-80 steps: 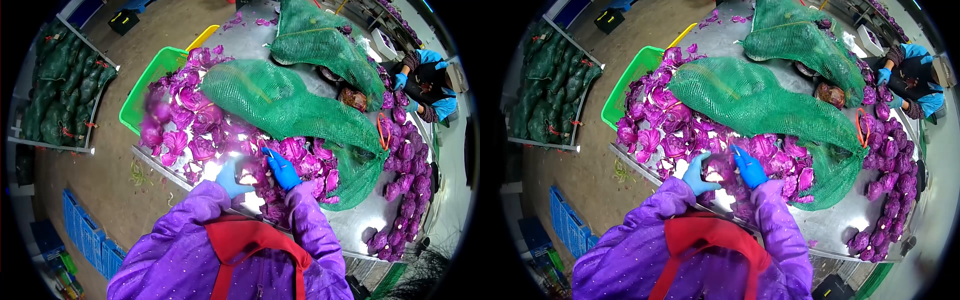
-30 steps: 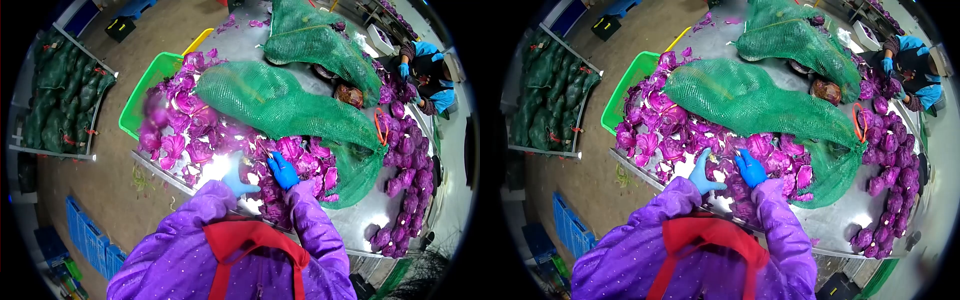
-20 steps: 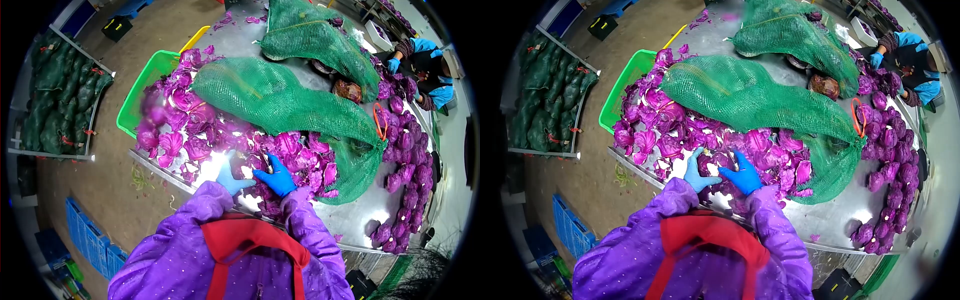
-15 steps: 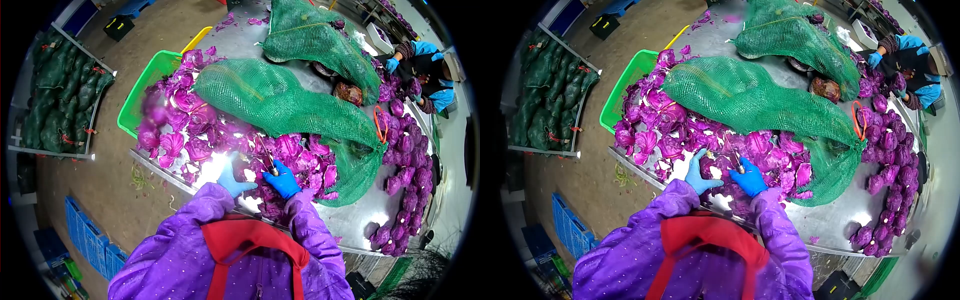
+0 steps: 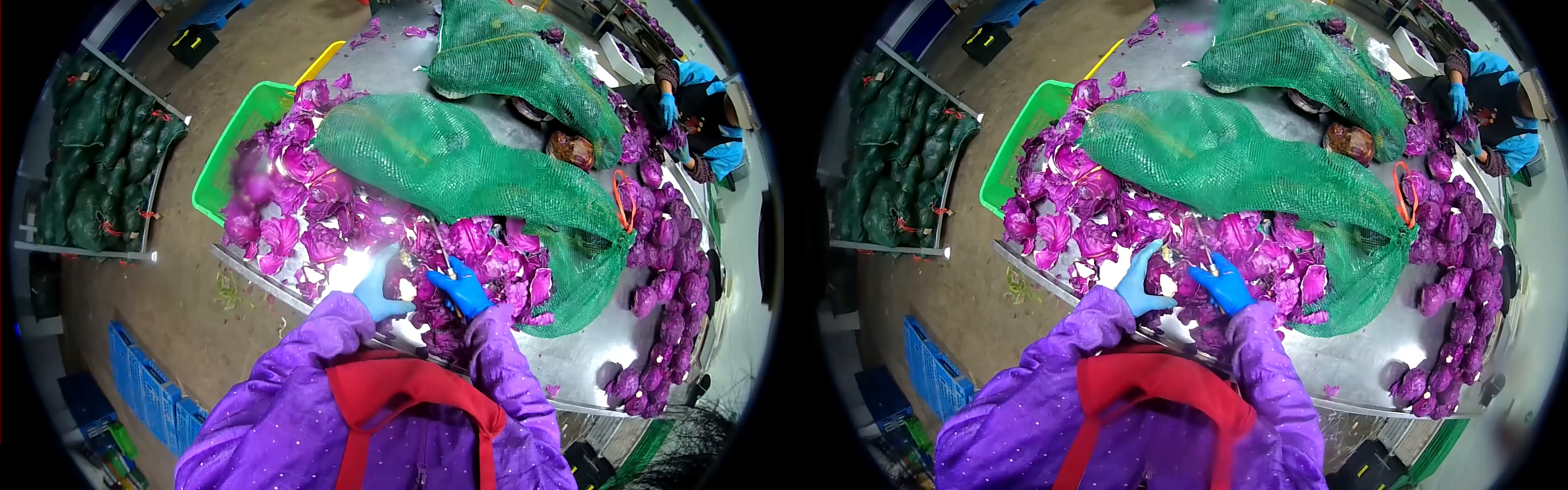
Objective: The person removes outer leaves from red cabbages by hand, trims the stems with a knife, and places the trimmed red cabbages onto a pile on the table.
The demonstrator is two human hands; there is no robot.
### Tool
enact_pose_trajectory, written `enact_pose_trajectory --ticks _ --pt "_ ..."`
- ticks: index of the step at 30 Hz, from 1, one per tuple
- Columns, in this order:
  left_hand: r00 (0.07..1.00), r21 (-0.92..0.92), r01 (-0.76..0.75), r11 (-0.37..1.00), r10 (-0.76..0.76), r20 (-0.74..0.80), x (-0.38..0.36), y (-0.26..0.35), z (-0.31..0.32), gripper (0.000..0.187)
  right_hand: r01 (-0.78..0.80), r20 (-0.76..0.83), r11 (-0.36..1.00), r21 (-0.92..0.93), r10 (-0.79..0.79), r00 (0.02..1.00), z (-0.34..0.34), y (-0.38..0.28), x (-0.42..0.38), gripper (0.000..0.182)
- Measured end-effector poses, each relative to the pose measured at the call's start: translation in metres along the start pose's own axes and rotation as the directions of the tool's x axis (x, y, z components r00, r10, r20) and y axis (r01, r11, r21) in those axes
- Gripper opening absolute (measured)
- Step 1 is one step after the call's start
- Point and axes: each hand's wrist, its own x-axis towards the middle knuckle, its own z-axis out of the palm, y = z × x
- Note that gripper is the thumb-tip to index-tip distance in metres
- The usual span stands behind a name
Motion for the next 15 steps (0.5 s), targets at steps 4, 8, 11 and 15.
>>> enact_pose_trajectory --ticks 4,8,11,15 --pt "0.996 -0.134 0.022 0.991 -0.033 -0.082 -0.001 0.002 0.011 0.120 -0.031 0.035 0.997 -0.070 0.034 0.999 0.000 -0.001 0.007 0.038" --pt "0.977 -0.392 0.000 0.920 -0.083 -0.194 -0.003 -0.006 0.027 0.110 0.049 0.004 0.993 -0.105 -0.049 0.999 0.001 0.008 0.009 0.037" --pt "0.982 -0.370 -0.008 0.929 -0.062 -0.178 0.001 -0.007 0.024 0.106 0.277 -0.142 0.935 -0.223 -0.312 0.939 0.004 0.062 0.029 0.032" --pt "0.983 -0.284 0.016 0.959 -0.067 -0.170 0.009 -0.002 0.021 0.103 0.235 -0.182 0.902 -0.362 -0.315 0.932 0.009 0.038 0.019 0.030"
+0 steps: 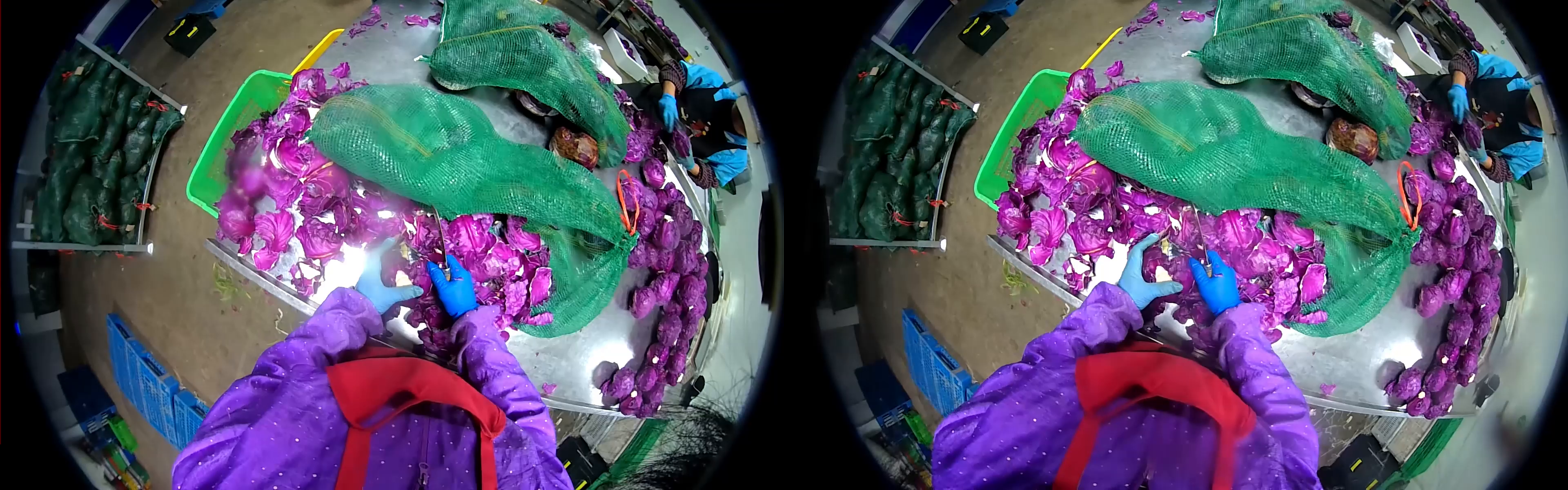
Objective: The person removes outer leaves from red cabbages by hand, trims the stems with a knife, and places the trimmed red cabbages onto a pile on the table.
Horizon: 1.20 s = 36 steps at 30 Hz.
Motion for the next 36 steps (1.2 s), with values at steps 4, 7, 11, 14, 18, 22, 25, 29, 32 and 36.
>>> enact_pose_trajectory --ticks 4,7,11,14,18,22,25,29,32,36 --pt "0.997 0.135 -0.072 0.988 0.069 0.021 0.009 -0.010 -0.003 0.099 -0.028 -0.020 0.999 -0.040 0.027 0.999 0.003 0.003 0.012 0.022" --pt "0.981 0.192 -0.154 0.969 0.127 0.147 0.012 -0.003 -0.013 0.102 -0.093 -0.149 0.951 -0.296 0.050 0.988 0.016 0.042 0.035 0.028" --pt "0.986 0.076 -0.015 0.997 0.003 0.164 0.006 -0.003 -0.032 0.107 -0.113 -0.071 0.992 -0.061 0.109 0.992 0.014 0.040 0.027 0.028" --pt "0.995 -0.097 0.068 0.993 -0.075 -0.067 -0.011 0.003 -0.033 0.110 -0.011 -0.193 0.999 -0.053 0.001 0.981 0.027 0.008 -0.016 0.024" --pt "0.992 0.129 0.072 0.989 -0.057 -0.116 -0.024 -0.012 -0.030 0.104 -0.030 -0.177 0.993 -0.113 0.009 0.984 0.037 -0.022 -0.051 0.028" --pt "0.993 0.286 0.048 0.957 -0.015 -0.114 -0.023 -0.005 -0.018 0.107 -0.152 -0.125 0.951 -0.267 0.123 0.985 -0.001 0.015 -0.022 0.054" --pt "0.992 0.183 0.079 0.980 -0.060 -0.109 -0.026 0.005 -0.013 0.108 0.148 -0.081 0.989 0.013 -0.146 0.986 0.001 -0.051 -0.033 0.070" --pt "0.993 0.376 -0.049 0.926 0.085 -0.080 -0.024 -0.002 -0.002 0.108 0.206 0.060 0.969 -0.138 -0.200 0.978 0.015 -0.058 -0.026 0.071" --pt "0.995 0.427 -0.085 0.900 0.101 -0.015 -0.022 0.000 -0.003 0.108 0.199 0.047 0.972 -0.128 -0.195 0.980 0.011 -0.055 -0.023 0.055" --pt "0.991 0.482 -0.132 0.866 0.133 0.032 -0.017 -0.004 0.000 0.110 0.126 0.080 0.988 -0.087 -0.119 0.990 0.000 -0.047 -0.018 0.047"
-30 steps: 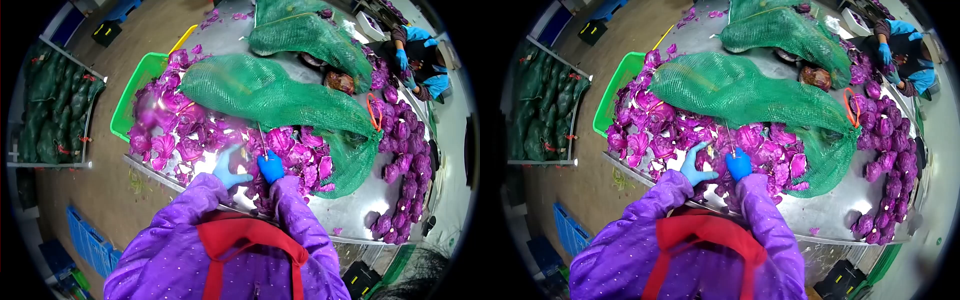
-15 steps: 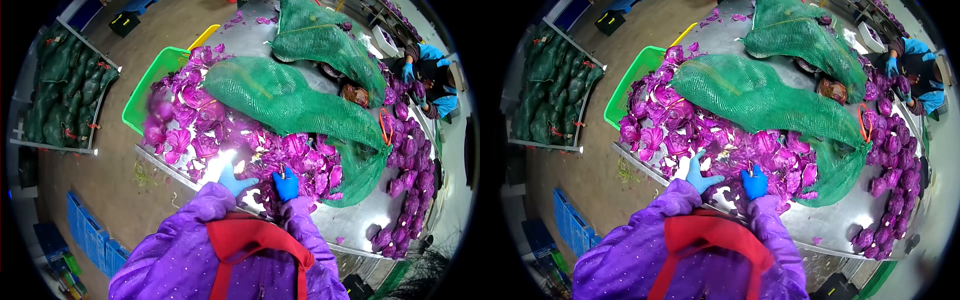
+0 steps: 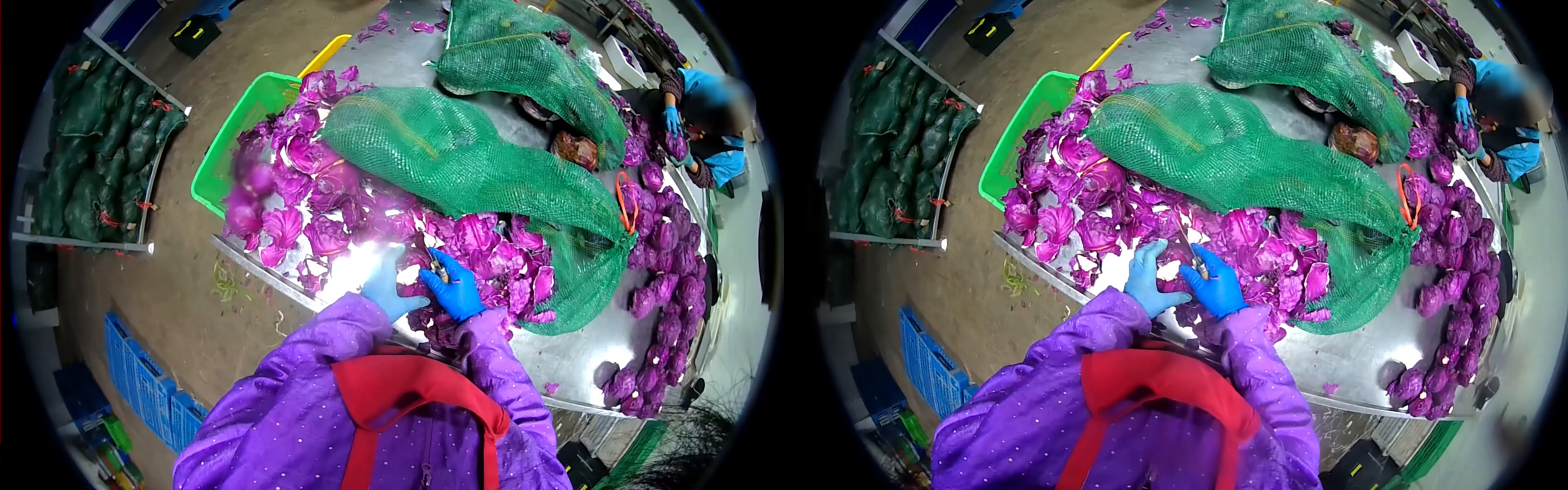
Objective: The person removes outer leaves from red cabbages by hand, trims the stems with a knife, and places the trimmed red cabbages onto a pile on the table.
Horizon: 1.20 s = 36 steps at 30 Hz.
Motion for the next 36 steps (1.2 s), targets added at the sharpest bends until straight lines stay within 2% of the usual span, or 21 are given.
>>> enact_pose_trajectory --ticks 4,10,13,16,17,19,23,27,28,31,32,35,36 --pt "0.998 0.108 -0.059 0.992 0.057 0.018 0.006 -0.002 0.001 0.108 0.002 -0.024 1.000 -0.004 -0.002 1.000 0.000 0.006 0.002 0.043" --pt "0.996 0.126 -0.079 0.989 0.073 0.048 0.015 -0.001 0.000 0.107 -0.025 -0.067 0.995 0.099 0.032 0.997 0.000 0.030 0.010 0.036" --pt "0.995 0.097 -0.091 0.991 0.086 0.053 0.016 -0.005 -0.002 0.106 0.087 -0.118 0.995 -0.057 -0.093 0.989 0.007 0.029 0.013 0.032" --pt "0.988 0.048 -0.103 0.994 0.097 0.118 0.018 -0.001 -0.009 0.107 0.032 0.014 0.968 -0.248 -0.030 0.999 -0.008 0.011 0.012 0.028" --pt "0.988 0.102 -0.108 0.989 0.095 0.124 0.016 0.000 -0.009 0.107 0.033 0.005 0.975 -0.221 -0.033 0.999 -0.008 0.015 0.011 0.026" --pt "0.985 0.199 -0.128 0.972 0.102 0.137 0.017 0.008 -0.005 0.108 0.034 -0.022 0.983 -0.181 -0.039 0.999 -0.011 0.028 0.012 0.024" --pt "0.987 0.257 -0.102 0.961 0.065 0.147 0.019 0.012 -0.004 0.108 -0.077 -0.184 0.957 -0.280 0.025 0.983 -0.004 0.042 0.015 0.020" --pt "0.981 0.215 -0.113 0.970 0.074 0.179 0.013 0.008 -0.011 0.109 -0.088 -0.310 0.933 -0.350 -0.027 0.950 -0.010 0.077 0.018 0.015" --pt "0.980 0.212 -0.128 0.969 0.090 0.179 0.011 0.008 -0.014 0.105 -0.111 -0.315 0.936 -0.335 0.000 0.949 -0.010 0.077 0.018 0.015" --pt "0.977 0.082 -0.162 0.983 0.149 0.152 0.010 -0.005 -0.015 0.108 -0.134 -0.261 0.986 -0.095 0.105 0.959 -0.013 0.076 0.016 0.023" --pt "0.975 0.116 -0.155 0.981 0.133 0.176 0.010 -0.008 -0.018 0.108 0.005 -0.270 1.000 0.018 0.000 0.963 -0.011 0.078 0.012 0.030" --pt "0.982 0.366 -0.117 0.923 0.053 0.182 0.006 0.006 -0.031 0.108 -0.092 -0.154 0.983 0.156 0.116 0.981 0.001 0.051 -0.004 0.037" --pt "0.979 0.398 -0.138 0.907 0.064 0.194 0.003 0.014 -0.033 0.109 0.019 -0.186 0.992 0.121 0.004 0.983 0.012 0.047 -0.005 0.040"
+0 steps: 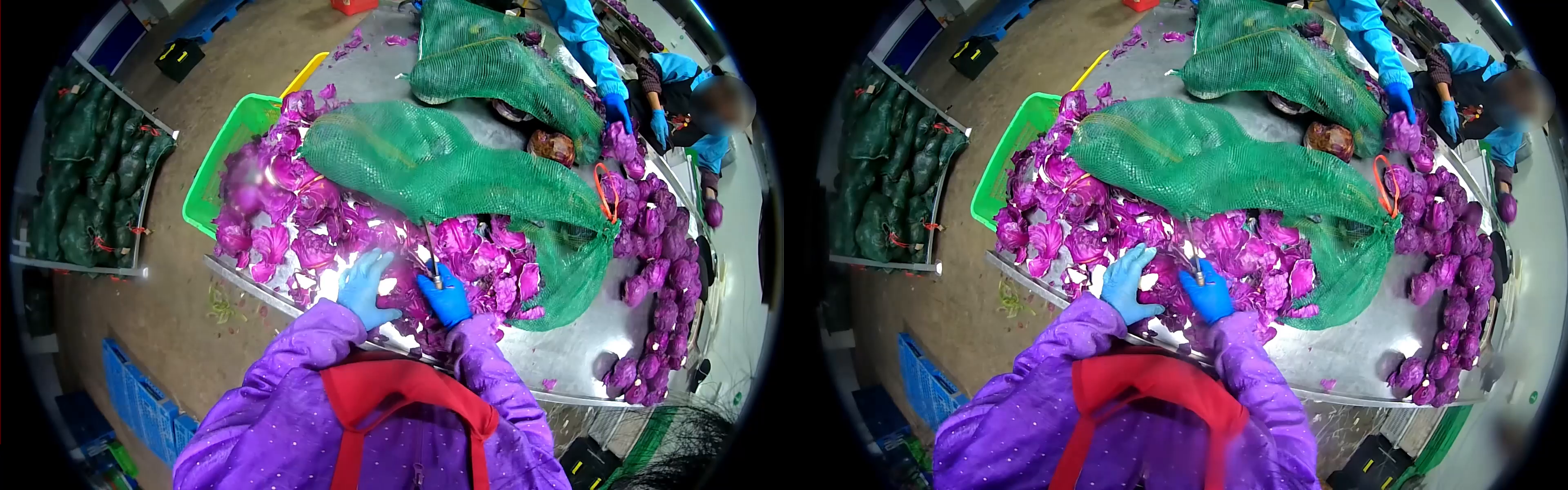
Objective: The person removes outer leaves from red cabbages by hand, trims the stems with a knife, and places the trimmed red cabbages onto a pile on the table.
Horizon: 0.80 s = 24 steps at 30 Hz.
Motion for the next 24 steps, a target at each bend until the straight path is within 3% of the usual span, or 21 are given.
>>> enact_pose_trajectory --ticks 1,3,6,9,11,14,17,18,19,21,24 --pt "0.999 0.006 -0.024 1.000 0.024 0.030 -0.001 0.005 0.000 0.109 -0.072 0.046 0.992 -0.101 0.077 0.996 0.000 -0.005 -0.003 0.040" --pt "0.994 0.023 -0.074 0.997 0.072 0.080 0.001 0.016 -0.001 0.107 -0.057 0.016 0.993 -0.100 0.059 0.998 0.003 -0.017 -0.003 0.037" --pt "0.997 0.012 -0.070 0.997 0.070 -0.013 0.000 0.007 0.005 0.107 0.075 -0.084 0.991 -0.111 -0.085 0.993 0.015 -0.007 -0.004 0.032" --pt "0.984 -0.012 -0.151 0.988 0.149 -0.101 -0.011 -0.010 0.006 0.103 -0.163 -0.045 0.986 -0.031 0.161 0.986 -0.005 -0.001 0.013 0.026" --pt "0.971 -0.007 -0.188 0.982 0.184 -0.152 -0.018 -0.014 -0.001 0.101 -0.168 -0.050 0.985 0.038 0.170 0.984 -0.007 0.011 0.013 0.019" --pt "0.980 -0.153 -0.099 0.983 0.069 -0.188 -0.036 -0.031 -0.007 0.100 -0.121 -0.039 0.993 0.011 0.121 0.992 -0.005 0.038 0.015 0.019" --pt "0.986 -0.273 -0.007 0.962 -0.039 -0.164 -0.049 -0.047 -0.009 0.102 -0.149 -0.038 0.966 -0.213 0.145 0.989 -0.006 0.008 0.011 0.027" --pt "0.982 -0.293 -0.013 0.956 -0.042 -0.182 -0.049 -0.050 -0.006 0.102 -0.066 -0.025 0.968 -0.241 0.062 0.998 -0.009 -0.011 0.006 0.040" --pt "0.979 -0.313 -0.019 0.950 -0.046 -0.199 -0.048 -0.050 -0.003 0.102 0.142 -0.085 0.936 -0.323 -0.178 0.980 -0.008 -0.021 0.001 0.049" --pt "0.978 -0.309 -0.013 0.951 -0.052 -0.202 -0.045 -0.044 -0.004 0.099 0.228 -0.076 0.945 -0.236 -0.252 0.965 -0.004 -0.075 -0.011 0.049" --pt "0.978 -0.249 -0.060 0.967 0.007 -0.211 -0.040 -0.033 -0.001 0.100 0.264 0.247 0.947 -0.185 -0.215 0.945 0.025 -0.067 -0.008 0.047"
